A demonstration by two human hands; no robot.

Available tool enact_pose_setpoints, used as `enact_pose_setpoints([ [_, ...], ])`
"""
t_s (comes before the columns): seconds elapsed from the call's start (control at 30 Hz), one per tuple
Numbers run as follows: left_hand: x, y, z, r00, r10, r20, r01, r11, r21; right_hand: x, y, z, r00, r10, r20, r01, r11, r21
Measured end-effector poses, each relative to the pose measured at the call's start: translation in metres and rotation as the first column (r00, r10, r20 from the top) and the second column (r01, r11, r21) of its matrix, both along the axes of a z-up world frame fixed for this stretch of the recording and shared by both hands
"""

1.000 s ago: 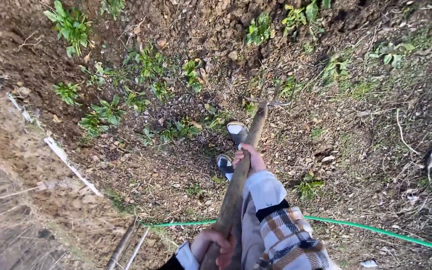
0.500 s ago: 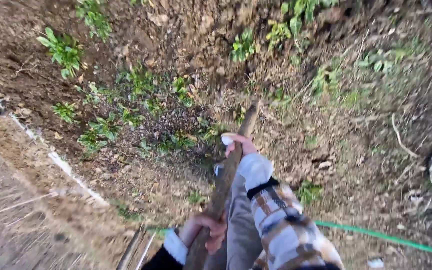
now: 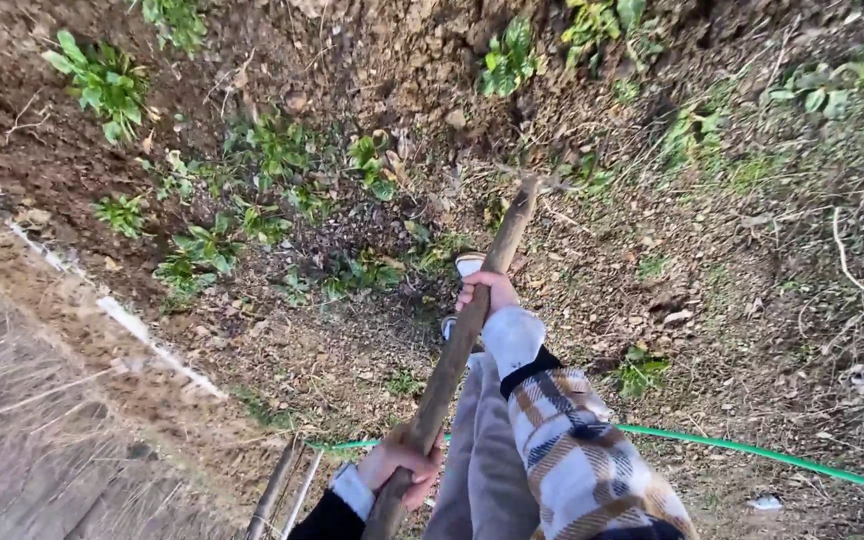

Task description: Using a garden hoe to dig and loosen soil in an outdoor garden bed, occasionally using hands to clear debris.

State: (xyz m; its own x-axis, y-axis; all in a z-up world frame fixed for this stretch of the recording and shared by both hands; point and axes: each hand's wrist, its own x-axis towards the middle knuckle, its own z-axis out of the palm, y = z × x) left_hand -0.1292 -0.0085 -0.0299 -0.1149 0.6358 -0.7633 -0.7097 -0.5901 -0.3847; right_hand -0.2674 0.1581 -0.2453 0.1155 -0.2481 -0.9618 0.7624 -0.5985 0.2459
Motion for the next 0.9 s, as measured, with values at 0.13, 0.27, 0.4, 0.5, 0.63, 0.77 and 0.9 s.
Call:
enact_pose_setpoints([
  [0.13,0.052,0.001,-0.055,0.846,-0.525,-0.091,0.487,0.832,-0.267,0.034,-0.009,-0.012,0.999,0.028,0.026,-0.03,0.996,0.083],
  [0.27,0.091,0.027,-0.11,0.464,-0.818,0.341,0.857,0.316,-0.408,0.063,-0.01,-0.058,0.971,0.213,0.112,-0.233,0.949,0.211],
  [0.4,0.157,0.043,-0.153,0.372,-0.887,0.272,0.812,0.17,-0.559,0.038,-0.012,-0.011,0.941,0.273,0.198,-0.323,0.898,0.298],
  [0.5,0.163,0.05,-0.134,0.275,-0.918,0.285,0.828,0.076,-0.555,0.087,0.014,-0.048,0.912,0.392,0.116,-0.409,0.861,0.301],
  [0.63,0.163,0.056,-0.121,0.557,-0.819,0.138,0.738,0.412,-0.534,0.074,0.026,-0.007,0.915,0.381,0.133,-0.402,0.839,0.366],
  [0.77,0.146,0.054,-0.093,0.708,-0.7,0.093,0.68,0.64,-0.358,0.064,0.047,0.018,0.849,0.517,0.109,-0.485,0.679,0.551],
  [0.9,0.144,0.048,-0.07,0.959,-0.242,-0.15,0.272,0.933,0.234,0.084,0.068,0.025,0.536,0.836,0.115,-0.677,0.345,0.651],
])
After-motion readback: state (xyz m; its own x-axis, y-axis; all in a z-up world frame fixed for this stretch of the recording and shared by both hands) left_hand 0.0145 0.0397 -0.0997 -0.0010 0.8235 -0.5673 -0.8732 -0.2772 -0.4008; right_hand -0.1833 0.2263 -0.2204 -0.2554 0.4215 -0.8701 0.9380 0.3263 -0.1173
